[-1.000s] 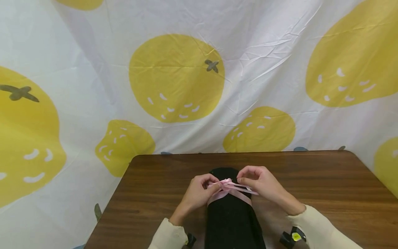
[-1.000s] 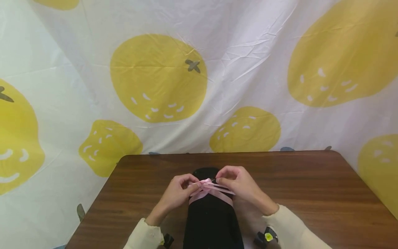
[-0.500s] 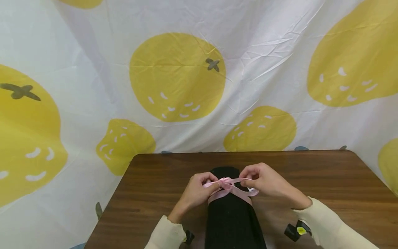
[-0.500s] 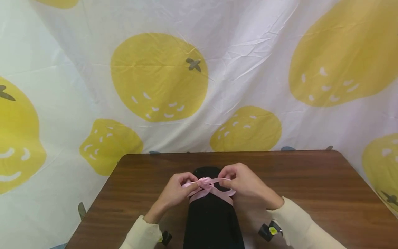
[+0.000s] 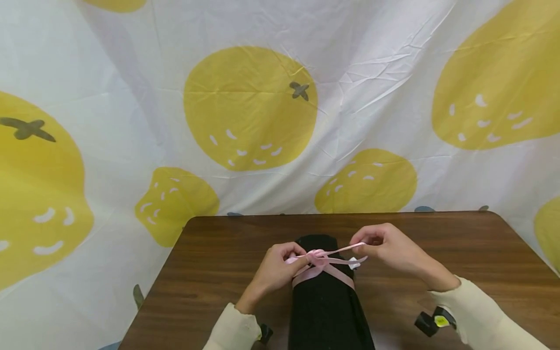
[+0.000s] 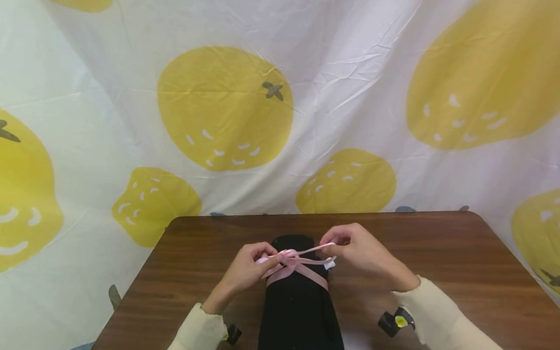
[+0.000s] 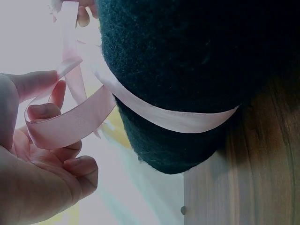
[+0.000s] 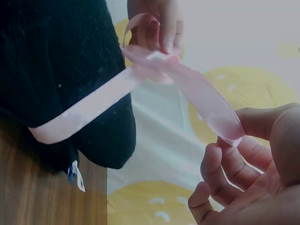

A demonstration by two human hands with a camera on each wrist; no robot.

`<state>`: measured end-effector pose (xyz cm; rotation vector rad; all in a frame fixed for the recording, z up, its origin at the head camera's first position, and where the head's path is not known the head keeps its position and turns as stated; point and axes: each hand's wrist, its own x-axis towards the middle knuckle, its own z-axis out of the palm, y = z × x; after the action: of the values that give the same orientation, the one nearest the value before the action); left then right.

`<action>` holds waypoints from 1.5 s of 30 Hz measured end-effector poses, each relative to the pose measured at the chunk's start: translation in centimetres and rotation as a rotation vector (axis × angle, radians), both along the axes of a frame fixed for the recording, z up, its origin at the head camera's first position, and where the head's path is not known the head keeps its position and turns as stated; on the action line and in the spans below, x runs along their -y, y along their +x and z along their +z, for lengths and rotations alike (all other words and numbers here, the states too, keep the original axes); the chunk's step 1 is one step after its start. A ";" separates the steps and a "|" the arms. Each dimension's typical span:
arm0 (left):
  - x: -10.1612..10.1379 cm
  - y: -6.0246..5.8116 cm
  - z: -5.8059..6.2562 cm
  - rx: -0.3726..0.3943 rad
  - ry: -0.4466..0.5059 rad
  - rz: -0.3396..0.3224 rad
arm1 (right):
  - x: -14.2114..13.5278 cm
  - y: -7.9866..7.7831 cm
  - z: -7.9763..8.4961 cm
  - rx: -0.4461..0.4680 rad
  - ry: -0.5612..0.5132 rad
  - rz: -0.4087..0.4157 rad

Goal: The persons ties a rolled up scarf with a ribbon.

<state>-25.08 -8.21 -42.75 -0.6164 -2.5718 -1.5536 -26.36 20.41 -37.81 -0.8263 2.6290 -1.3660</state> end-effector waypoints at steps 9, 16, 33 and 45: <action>0.0 -0.1 0.1 0.017 -0.012 0.001 | -1.5 -0.3 0.4 0.001 -0.088 -0.026; -0.1 -0.1 0.1 0.016 -0.020 0.000 | -1.8 -0.5 0.4 0.073 -0.248 0.018; -0.2 -0.2 0.3 0.016 0.002 -0.020 | -2.4 -1.0 -0.5 0.091 0.020 0.133; -0.4 -0.2 0.5 0.043 -0.001 -0.022 | 1.1 0.2 -1.1 0.026 0.192 0.100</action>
<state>-25.25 -7.83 -42.29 -0.6194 -2.6057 -1.5897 -26.15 19.35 -38.93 -0.8927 2.6085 -1.0729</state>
